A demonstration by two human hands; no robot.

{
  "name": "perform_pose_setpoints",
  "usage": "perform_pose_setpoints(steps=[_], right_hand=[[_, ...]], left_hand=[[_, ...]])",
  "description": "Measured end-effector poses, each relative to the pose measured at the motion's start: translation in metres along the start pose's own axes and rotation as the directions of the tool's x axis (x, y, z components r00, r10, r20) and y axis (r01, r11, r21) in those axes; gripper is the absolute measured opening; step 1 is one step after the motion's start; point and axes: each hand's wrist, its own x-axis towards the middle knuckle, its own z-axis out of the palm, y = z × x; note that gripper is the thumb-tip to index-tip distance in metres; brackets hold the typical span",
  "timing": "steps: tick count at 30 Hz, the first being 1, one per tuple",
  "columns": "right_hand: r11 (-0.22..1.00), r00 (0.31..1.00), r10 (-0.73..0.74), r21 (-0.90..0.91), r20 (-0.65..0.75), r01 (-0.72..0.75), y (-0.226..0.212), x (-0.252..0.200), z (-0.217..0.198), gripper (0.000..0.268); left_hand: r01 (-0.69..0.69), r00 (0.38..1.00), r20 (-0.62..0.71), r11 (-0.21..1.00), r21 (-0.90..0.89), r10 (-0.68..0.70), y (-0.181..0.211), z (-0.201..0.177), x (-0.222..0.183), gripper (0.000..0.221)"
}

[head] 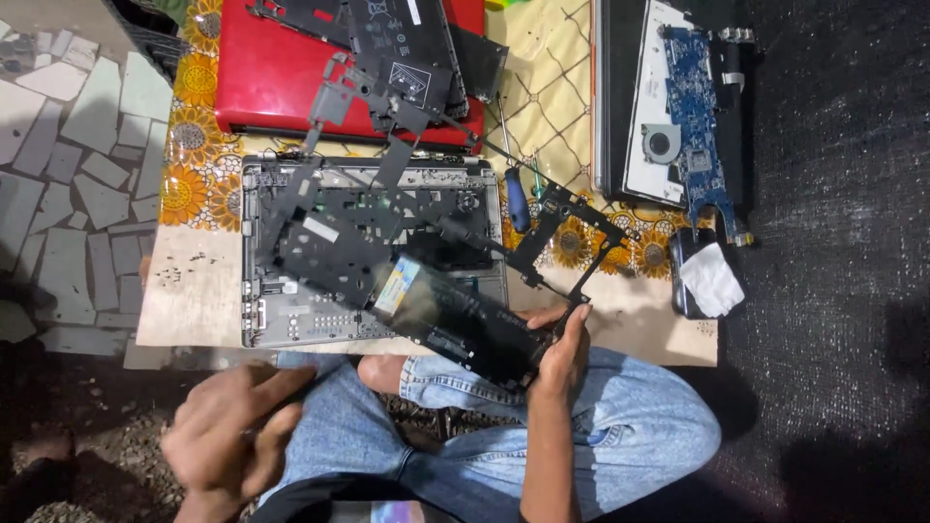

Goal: Disassembling a laptop by unscrewing internal components and removing the battery and frame.

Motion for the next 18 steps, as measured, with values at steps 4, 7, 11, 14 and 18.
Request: perform_pose_setpoints(steps=[4,7,11,14,18], right_hand=[[1.0,0.999,-0.013,-0.022,-0.048,0.012,0.005,0.003,-0.002,0.077],[0.998,0.995,0.009,0.06,-0.095,-0.003,0.011,0.001,-0.005,0.074],[0.972,0.99,0.101,0.222,-0.094,-0.078,0.008,0.003,0.0,0.073],[0.974,0.997,0.032,0.228,-0.074,-0.014,0.001,-0.001,0.001,0.071],[0.975,0.994,0.063,0.217,-0.093,-0.042,-0.002,0.001,0.003,0.072]], left_hand=[[0.011,0.969,-0.247,0.991,0.133,0.023,-0.026,-0.002,-0.027,0.049],[0.075,0.966,-0.258,0.976,0.204,-0.02,-0.039,0.0,-0.032,0.051],[0.171,0.985,-0.025,0.981,0.094,-0.169,-0.031,0.003,-0.014,0.038],[0.127,0.992,-0.015,0.991,0.051,-0.126,-0.046,0.013,-0.022,0.034],[0.226,0.973,0.064,0.966,-0.123,-0.22,-0.029,0.002,-0.009,0.036]])
